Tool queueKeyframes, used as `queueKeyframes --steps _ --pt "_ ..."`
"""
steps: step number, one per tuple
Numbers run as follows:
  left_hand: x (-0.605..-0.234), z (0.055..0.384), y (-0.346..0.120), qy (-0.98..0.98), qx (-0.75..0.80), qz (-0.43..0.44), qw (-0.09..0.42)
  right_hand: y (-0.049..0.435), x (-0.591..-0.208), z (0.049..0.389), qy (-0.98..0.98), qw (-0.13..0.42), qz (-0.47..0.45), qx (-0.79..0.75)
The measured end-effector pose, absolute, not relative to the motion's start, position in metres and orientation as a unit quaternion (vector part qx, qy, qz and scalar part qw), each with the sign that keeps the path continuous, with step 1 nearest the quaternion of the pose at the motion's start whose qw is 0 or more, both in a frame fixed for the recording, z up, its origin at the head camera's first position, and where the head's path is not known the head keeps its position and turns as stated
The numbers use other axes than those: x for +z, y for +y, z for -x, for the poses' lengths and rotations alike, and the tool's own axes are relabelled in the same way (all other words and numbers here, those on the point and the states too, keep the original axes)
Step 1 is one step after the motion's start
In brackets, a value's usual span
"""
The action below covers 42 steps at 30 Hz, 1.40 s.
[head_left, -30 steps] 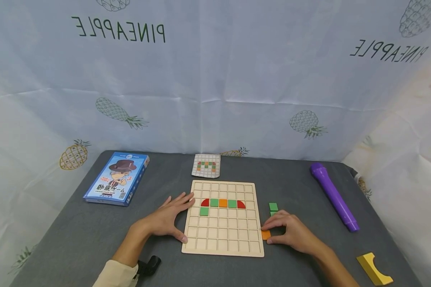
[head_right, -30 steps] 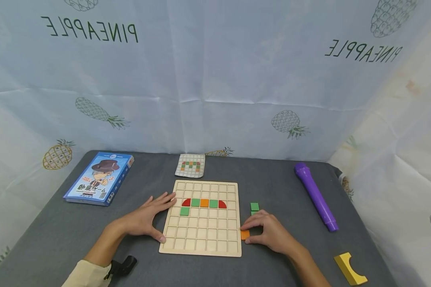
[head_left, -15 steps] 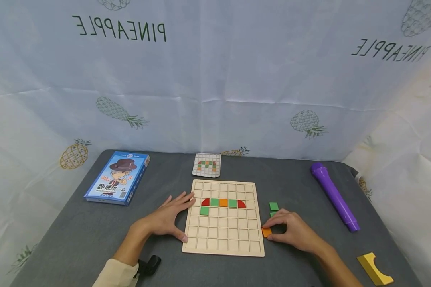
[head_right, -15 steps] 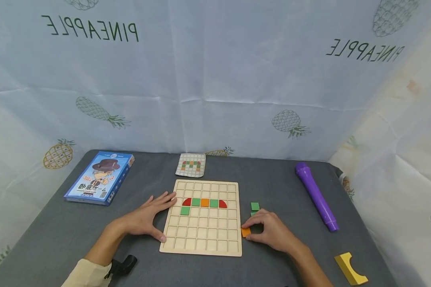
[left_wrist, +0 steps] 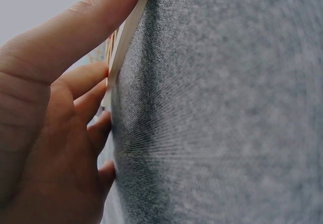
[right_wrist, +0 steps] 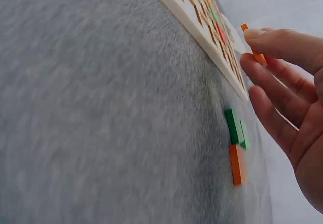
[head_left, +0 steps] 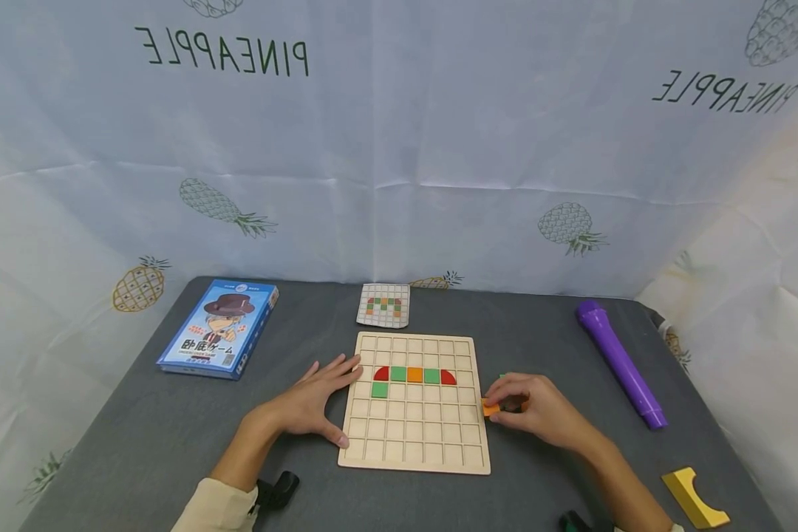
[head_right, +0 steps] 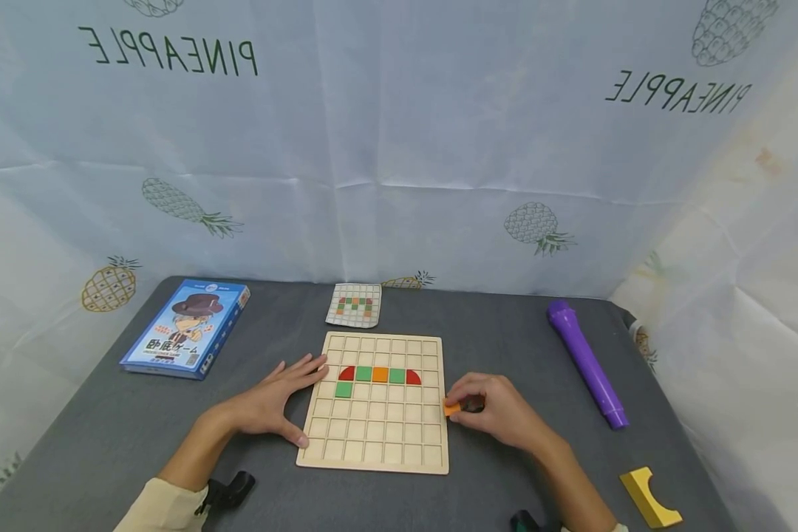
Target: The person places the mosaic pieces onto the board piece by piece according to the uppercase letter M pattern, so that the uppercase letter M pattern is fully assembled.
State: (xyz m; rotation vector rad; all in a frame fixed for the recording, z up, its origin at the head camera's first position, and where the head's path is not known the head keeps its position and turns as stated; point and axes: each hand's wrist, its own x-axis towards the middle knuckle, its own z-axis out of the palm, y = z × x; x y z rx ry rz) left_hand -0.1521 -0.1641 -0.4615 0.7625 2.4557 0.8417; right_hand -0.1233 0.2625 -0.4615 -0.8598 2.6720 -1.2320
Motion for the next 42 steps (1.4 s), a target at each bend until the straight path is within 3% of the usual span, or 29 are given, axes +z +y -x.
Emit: queueKeyframes --steps 28,42 --pt "-0.464 0.152 -0.165 0.885 0.31 -0.27 0.217 0.185 -0.472 0.144 0.843 0.052 0.293 -0.448" --pt "-0.462 0.152 -0.163 0.89 0.302 -0.264 0.215 0.143 -0.471 0.148 0.833 0.088 0.298 -0.458"
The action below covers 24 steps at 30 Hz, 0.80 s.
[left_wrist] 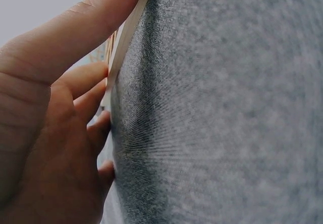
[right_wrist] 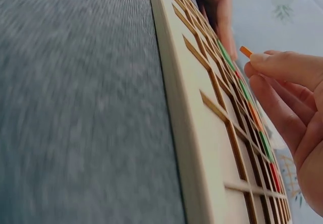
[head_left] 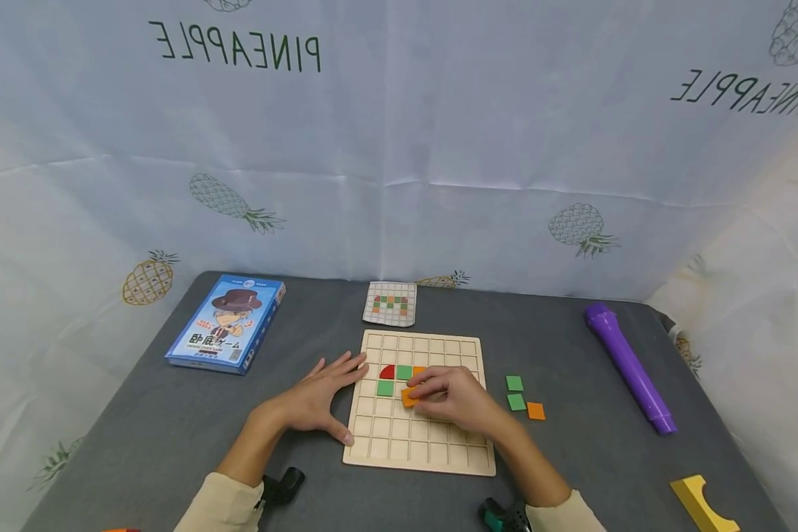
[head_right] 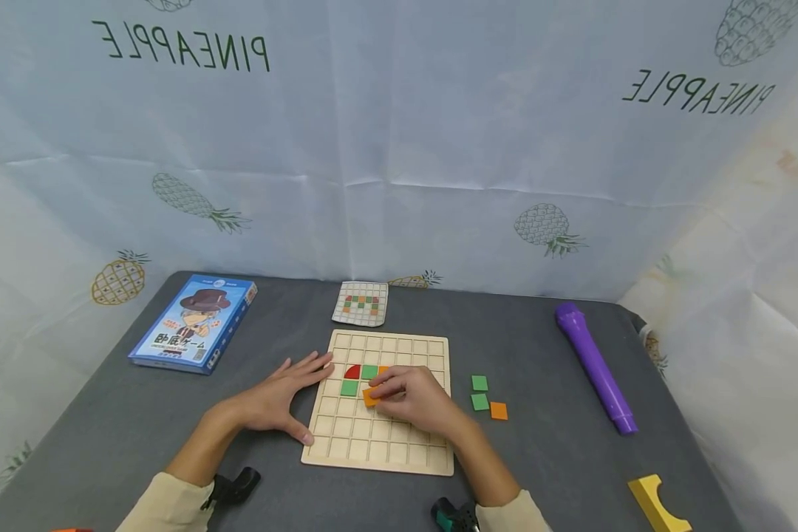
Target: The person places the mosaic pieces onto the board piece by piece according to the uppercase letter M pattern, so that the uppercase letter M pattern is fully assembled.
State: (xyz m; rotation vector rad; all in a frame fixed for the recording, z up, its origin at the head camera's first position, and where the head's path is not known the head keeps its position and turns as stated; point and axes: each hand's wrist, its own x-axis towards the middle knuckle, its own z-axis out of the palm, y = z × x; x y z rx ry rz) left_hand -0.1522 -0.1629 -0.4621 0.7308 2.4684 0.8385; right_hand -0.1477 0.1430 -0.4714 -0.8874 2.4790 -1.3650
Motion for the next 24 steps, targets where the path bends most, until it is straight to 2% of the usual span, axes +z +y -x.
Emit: queueKeyframes --steps 12,24 --pt "-0.465 0.153 -0.163 0.888 0.305 -0.269 0.214 0.111 -0.477 0.143 0.833 0.093 0.283 -0.466" --pt "-0.466 0.153 -0.164 0.889 0.306 -0.27 0.21 0.101 -0.478 0.141 0.854 0.074 0.287 -0.428"
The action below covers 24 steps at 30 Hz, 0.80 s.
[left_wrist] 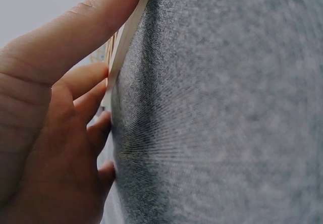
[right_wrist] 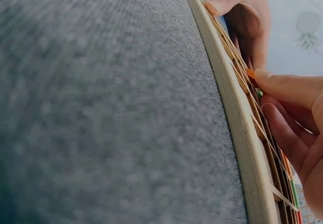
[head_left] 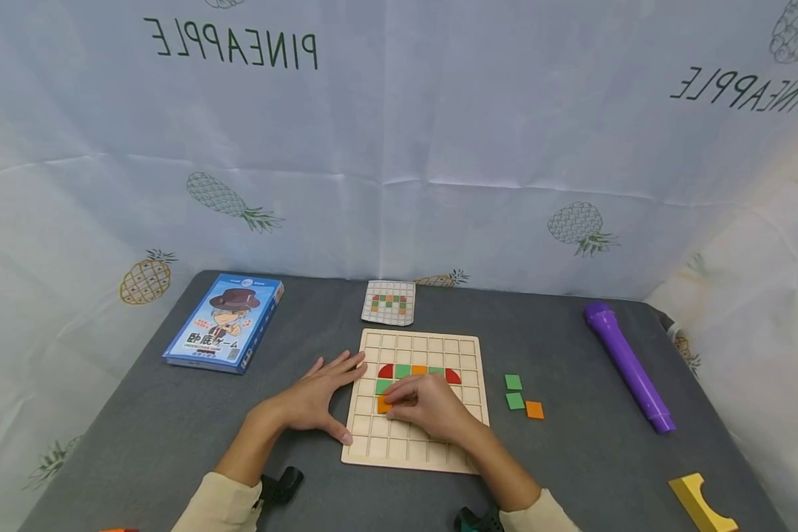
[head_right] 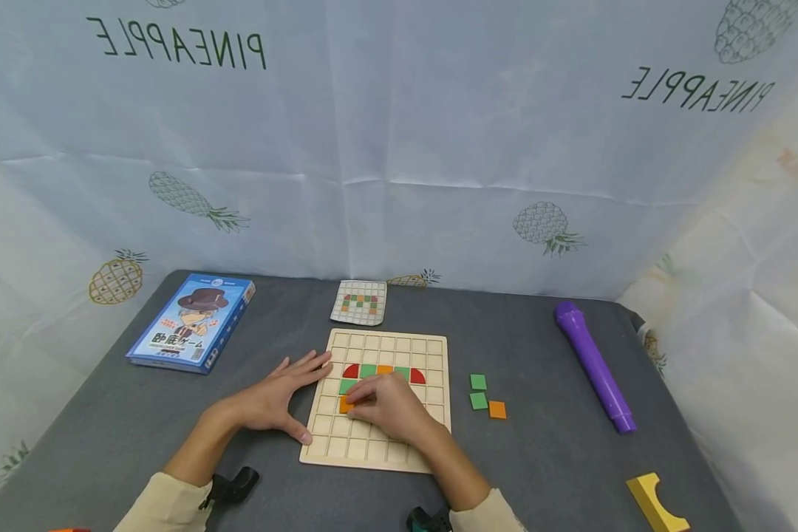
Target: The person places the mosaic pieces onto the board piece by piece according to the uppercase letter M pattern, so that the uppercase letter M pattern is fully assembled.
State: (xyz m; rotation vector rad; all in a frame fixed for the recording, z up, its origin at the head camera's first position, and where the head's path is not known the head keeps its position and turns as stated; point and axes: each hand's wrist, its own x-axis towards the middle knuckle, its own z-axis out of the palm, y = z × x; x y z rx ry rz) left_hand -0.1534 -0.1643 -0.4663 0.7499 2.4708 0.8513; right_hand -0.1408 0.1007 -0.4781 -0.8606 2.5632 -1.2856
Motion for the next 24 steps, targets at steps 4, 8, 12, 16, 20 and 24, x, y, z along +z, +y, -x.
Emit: queueKeyframes --steps 4,8,12,16,20,24 --pt "-0.4659 0.1541 -0.1646 0.89 0.304 -0.269 0.211 0.099 -0.4764 0.1407 0.857 0.073 0.291 -0.419" --pt "-0.4648 0.1537 -0.1646 0.89 0.303 -0.266 0.213 0.0974 -0.476 0.1403 0.859 0.07 0.296 -0.412" --pt "-0.4634 0.1529 -0.1641 0.889 0.305 -0.269 0.213 0.0968 -0.4769 0.1394 0.86 0.065 0.299 -0.408" --pt "-0.4624 0.1523 -0.1633 0.889 0.303 -0.27 0.213 0.0965 -0.4782 0.1393 0.859 0.055 0.304 -0.408" --pt "-0.4614 0.1527 -0.162 0.889 0.299 -0.271 0.214 0.0961 -0.4791 0.1397 0.862 0.043 0.308 -0.4" --pt "-0.4602 0.1535 -0.1604 0.889 0.296 -0.27 0.22 0.0956 -0.4798 0.1399 0.865 0.037 0.313 -0.39"
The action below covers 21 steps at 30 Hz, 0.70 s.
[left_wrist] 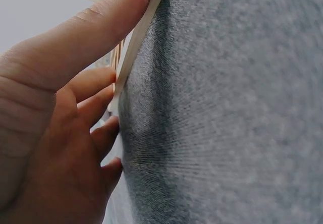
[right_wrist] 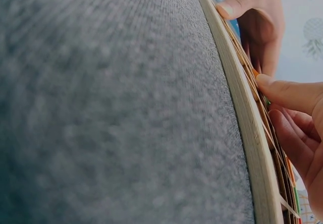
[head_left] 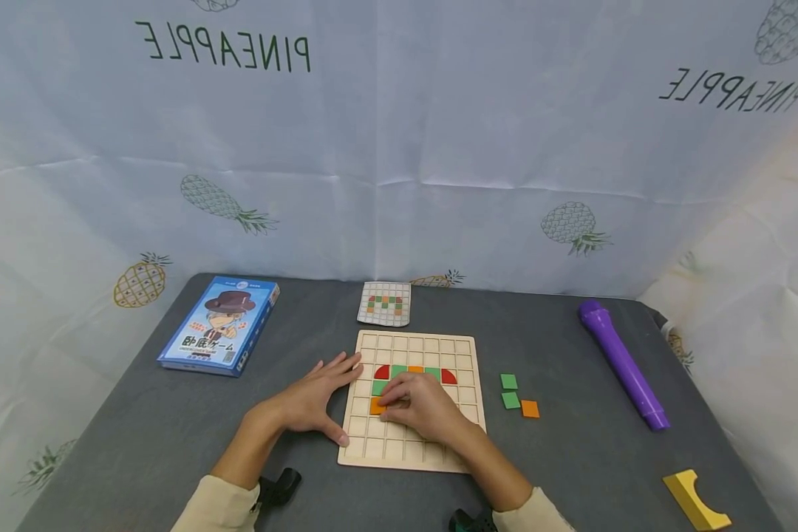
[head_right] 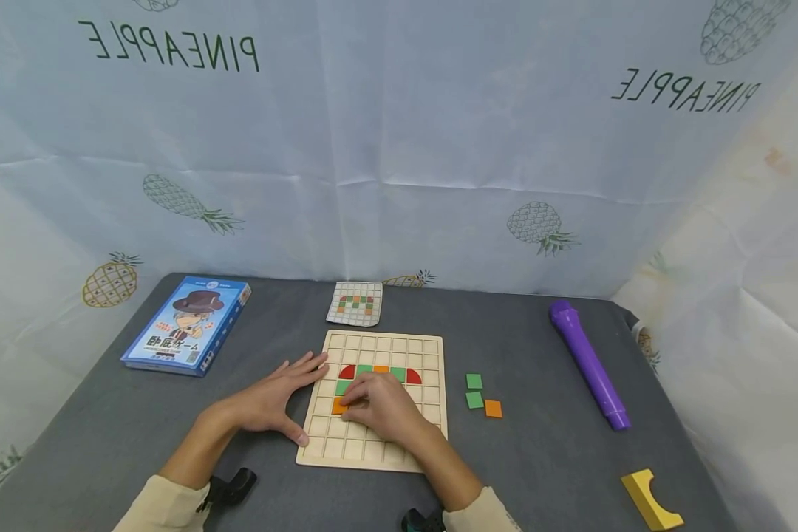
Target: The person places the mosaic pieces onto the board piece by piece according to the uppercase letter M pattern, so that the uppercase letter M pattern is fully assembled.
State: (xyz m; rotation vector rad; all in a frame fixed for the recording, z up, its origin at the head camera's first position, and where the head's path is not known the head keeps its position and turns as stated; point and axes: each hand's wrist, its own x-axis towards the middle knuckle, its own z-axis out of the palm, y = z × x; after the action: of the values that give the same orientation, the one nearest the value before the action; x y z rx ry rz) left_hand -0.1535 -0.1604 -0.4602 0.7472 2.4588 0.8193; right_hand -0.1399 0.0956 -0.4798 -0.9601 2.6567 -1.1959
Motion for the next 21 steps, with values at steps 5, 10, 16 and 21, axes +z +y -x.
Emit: queueKeyframes --steps 5,10,16,21 --pt "-0.4594 0.1536 -0.1596 0.889 0.293 -0.27 0.226 0.0942 -0.4795 0.1394 0.865 0.041 0.312 -0.392" --pt "-0.4591 0.1532 -0.1595 0.886 0.297 -0.272 0.23 0.0942 -0.4799 0.1377 0.869 0.041 0.306 -0.387" --pt "-0.4606 0.1535 -0.1604 0.884 0.301 -0.277 0.225 0.0946 -0.4799 0.1371 0.873 0.041 0.305 -0.378" --pt "-0.4629 0.1534 -0.1616 0.882 0.307 -0.282 0.22 0.0954 -0.4791 0.1372 0.875 0.038 0.309 -0.371"
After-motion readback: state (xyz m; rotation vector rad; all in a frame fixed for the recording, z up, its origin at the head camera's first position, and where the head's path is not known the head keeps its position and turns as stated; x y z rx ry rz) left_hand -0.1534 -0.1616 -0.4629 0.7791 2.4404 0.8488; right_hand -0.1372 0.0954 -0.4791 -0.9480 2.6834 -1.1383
